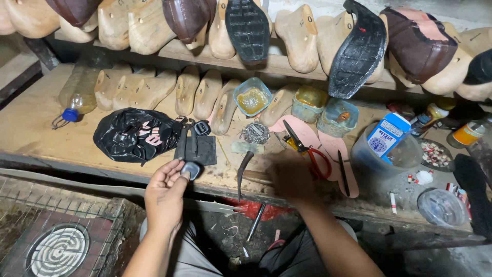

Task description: The person trims excess material from small black shoe buckles using a knife and red-handled scissors. They repeatedly scrape and cut the edges of each buckle, then place the finished pieces into a black plastic bag.

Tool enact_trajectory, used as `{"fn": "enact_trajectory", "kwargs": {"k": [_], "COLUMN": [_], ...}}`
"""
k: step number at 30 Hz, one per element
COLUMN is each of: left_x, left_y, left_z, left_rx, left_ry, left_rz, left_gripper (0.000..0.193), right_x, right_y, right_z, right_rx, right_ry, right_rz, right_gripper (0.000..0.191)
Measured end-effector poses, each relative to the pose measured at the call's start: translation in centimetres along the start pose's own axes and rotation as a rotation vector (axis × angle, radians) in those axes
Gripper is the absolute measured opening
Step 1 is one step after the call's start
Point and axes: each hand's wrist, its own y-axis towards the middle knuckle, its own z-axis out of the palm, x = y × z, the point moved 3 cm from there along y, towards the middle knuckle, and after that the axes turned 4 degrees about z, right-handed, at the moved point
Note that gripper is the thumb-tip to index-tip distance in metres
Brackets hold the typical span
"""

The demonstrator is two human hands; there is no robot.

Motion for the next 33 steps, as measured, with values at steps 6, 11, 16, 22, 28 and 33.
{"fn": "enact_trajectory", "kwargs": {"k": [6, 11, 16, 22, 28, 33], "left_x": [-1.0, -1.2, -1.8, -2.5, -1.0, 1.0], "left_y": [-2.1, -2.3, -2.6, -2.4, -1.7, -0.8], "left_z": [-0.5, 0.1, 0.0, 1.4, 1.1, 0.5], "left_rx": [-0.011, 0.025, -0.04, 0.014, 0.067, 0.06], "left_ry": [-0.062, 0.006, -0.14, -0.084, 0.054, 0.087], "left_rz": [-0.204, -0.181, -0.301, -0.13, -0.086, -0.099], "left_gripper": [0.033, 0.025, 0.024, 0.029, 0.035, 0.02], "right_x": [-7.5, -8.3, -5.0, -0.5, 4.1, 7.3], "right_y": [-0.4, 0.1, 0.0, -1.0, -5.6, -6.7], "right_z": [-3.2, -4.1, -6.8, -6.4, 0.9, 2.5], "right_rx": [0.108, 0.24, 0.077, -0.013, 0.37, 0.541], "right_ry": [-0.257, -0.093, -0.11, 0.5, 1.099, 1.559], "right_rz": [0.409, 0.662, 0.655, 0.564, 0.954, 0.749], "right_gripper": [0.024, 0.044, 0.042, 0.034, 0.022, 0.026]}}
